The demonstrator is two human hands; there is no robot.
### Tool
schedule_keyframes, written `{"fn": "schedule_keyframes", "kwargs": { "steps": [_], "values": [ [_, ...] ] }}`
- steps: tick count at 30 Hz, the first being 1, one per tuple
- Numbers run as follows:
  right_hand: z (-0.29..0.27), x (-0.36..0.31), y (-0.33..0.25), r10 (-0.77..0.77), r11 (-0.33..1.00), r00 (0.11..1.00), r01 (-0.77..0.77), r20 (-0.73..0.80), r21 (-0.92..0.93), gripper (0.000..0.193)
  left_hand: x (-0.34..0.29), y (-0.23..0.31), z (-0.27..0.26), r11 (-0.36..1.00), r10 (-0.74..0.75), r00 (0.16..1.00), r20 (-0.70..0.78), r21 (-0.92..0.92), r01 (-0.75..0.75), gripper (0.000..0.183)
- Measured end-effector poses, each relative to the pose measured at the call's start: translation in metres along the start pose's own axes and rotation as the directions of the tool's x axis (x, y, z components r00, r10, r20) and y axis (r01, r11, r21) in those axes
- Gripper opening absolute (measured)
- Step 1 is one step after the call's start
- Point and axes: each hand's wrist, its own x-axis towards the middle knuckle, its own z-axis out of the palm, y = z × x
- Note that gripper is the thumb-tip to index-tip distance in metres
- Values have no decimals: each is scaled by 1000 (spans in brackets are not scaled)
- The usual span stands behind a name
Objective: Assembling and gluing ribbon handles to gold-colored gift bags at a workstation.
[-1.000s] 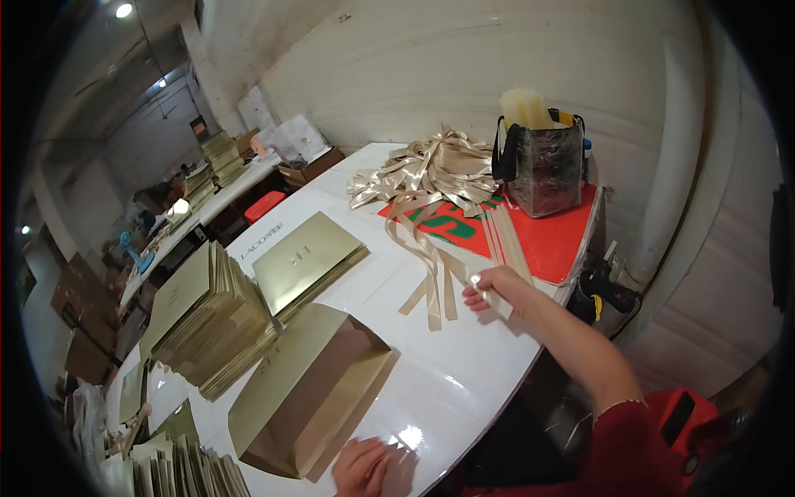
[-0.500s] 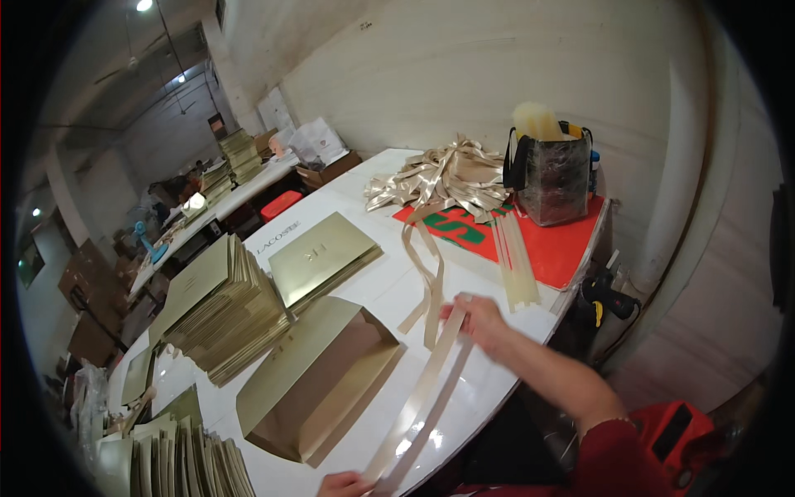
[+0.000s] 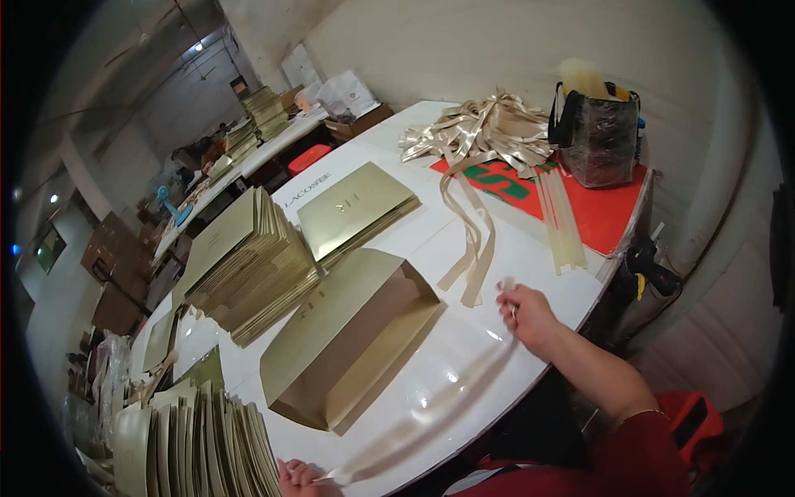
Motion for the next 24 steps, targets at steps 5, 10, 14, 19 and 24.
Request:
{"fn": "schedule_keyframes", "kwargs": {
  "steps": [5, 10, 14, 19, 24],
  "values": [
    [54, -34, 26, 202, 917, 945, -90, 257, -389, 16, 56, -102, 108, 8, 29, 991, 134, 991, -134, 12],
    [73, -21, 65, 257, 866, 887, -35, 384, -499, 20, 168, -144, 179, -841, -203, 782, 589, 304, -447, 39],
    [80, -35, 55, 189, 851, 939, -10, 287, -525, 19, 189, -137, 197, -433, -378, 925, -35, 890, -143, 39],
    [83, -36, 57, -78, 791, 941, 260, 329, -555, 24, 186, -134, 203, -191, -444, 889, -114, 981, 31, 36],
    [84, -41, 71, -374, 695, 877, 481, 303, -535, 31, 185, -139, 201, -81, -446, 894, -43, 997, 7, 46]
  ]
}}
